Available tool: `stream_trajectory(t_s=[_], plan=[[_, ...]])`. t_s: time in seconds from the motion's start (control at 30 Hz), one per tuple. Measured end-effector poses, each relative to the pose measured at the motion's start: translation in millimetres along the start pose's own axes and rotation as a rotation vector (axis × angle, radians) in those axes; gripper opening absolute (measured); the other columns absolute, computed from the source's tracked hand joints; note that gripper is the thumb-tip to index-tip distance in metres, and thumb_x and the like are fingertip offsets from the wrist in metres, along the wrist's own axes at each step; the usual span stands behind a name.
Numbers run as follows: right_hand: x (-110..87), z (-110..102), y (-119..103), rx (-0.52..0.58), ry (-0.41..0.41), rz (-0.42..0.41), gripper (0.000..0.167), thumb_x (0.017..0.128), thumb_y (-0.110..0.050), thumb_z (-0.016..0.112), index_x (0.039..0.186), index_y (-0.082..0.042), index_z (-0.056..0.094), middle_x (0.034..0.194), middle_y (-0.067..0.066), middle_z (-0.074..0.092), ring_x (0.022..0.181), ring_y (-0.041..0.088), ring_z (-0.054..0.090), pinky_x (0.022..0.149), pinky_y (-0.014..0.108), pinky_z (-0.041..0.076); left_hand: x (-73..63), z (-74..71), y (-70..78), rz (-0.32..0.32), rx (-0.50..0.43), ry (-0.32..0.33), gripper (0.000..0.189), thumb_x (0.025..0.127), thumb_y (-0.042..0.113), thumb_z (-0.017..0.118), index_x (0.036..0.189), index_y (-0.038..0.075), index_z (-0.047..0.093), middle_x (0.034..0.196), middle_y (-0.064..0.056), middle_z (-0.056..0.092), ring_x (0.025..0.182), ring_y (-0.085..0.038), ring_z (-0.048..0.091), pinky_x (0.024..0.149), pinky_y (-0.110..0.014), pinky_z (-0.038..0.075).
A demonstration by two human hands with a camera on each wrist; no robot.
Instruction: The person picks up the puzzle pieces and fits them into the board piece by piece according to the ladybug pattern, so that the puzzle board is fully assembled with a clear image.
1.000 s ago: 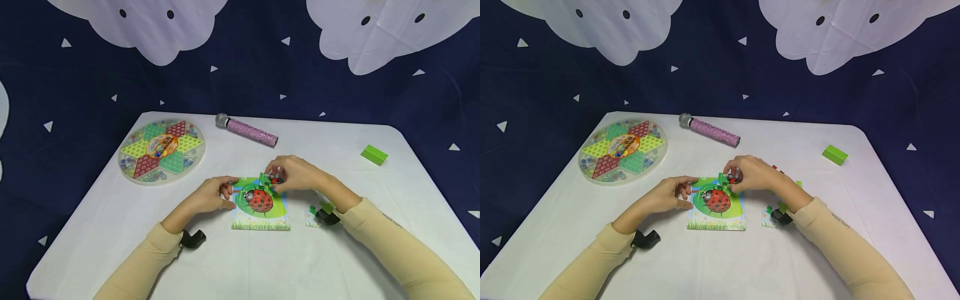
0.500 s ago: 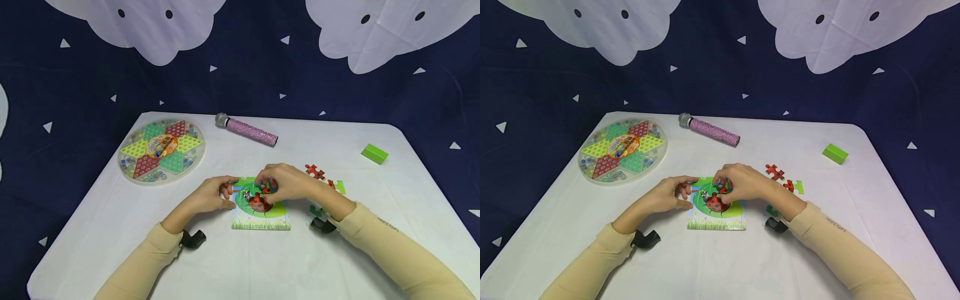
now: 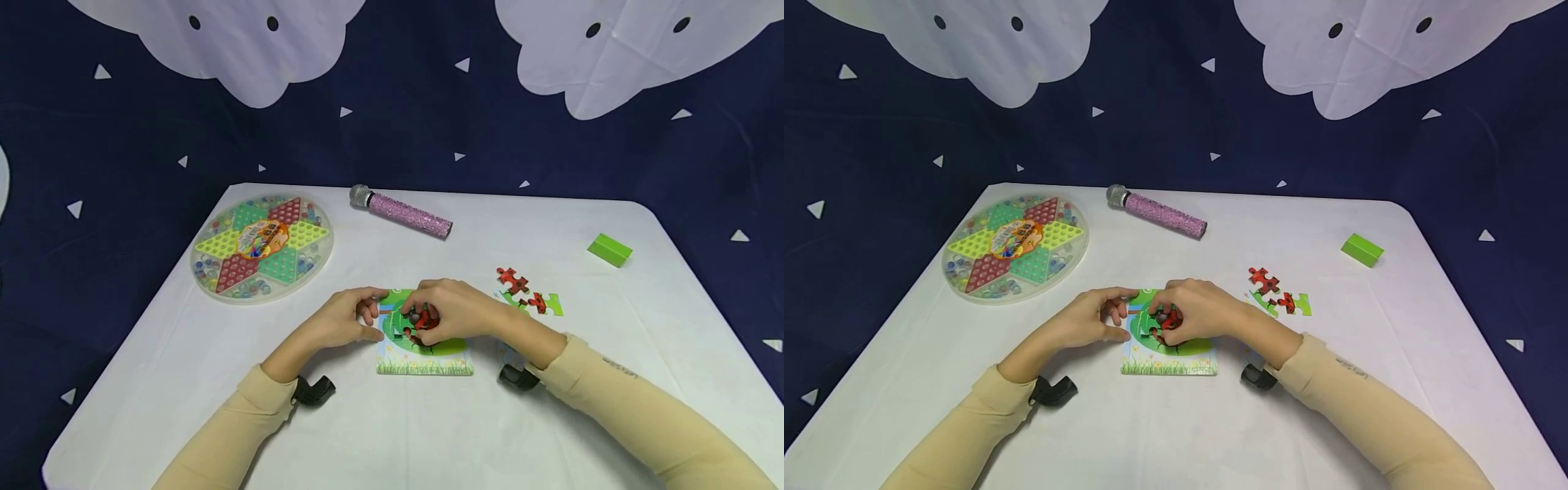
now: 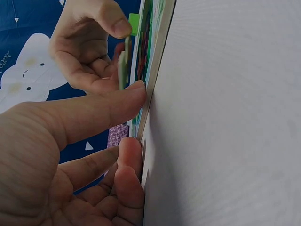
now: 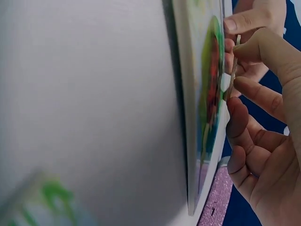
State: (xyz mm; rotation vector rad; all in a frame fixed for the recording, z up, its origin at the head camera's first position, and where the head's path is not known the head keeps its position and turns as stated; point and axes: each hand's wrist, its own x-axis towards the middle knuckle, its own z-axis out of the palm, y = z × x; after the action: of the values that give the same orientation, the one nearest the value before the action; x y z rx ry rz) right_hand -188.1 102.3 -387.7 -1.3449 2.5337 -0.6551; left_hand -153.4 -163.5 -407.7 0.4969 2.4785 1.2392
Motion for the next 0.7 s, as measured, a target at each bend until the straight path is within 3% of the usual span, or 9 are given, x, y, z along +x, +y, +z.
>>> stream_trajectory(t_s=[0.7], plan=[[10.6, 12.3, -7.5, -0.049, -0.042, -0.028, 0.043, 0.083, -0.028, 0.083, 0.125, -0.021, 0.08, 0.108, -0.002, 0.07, 0.083, 0.006, 0.058, 0.071, 0.023, 0.052, 0.1, 0.0, -1.2, -0.006, 0.017, -0.006, 0.076, 0.083, 0.005, 0.09, 0.151, 0.001, 0.058, 0.101, -0.005, 0.064, 0.086, -0.013, 0.059, 0.075, -0.025, 0.044]])
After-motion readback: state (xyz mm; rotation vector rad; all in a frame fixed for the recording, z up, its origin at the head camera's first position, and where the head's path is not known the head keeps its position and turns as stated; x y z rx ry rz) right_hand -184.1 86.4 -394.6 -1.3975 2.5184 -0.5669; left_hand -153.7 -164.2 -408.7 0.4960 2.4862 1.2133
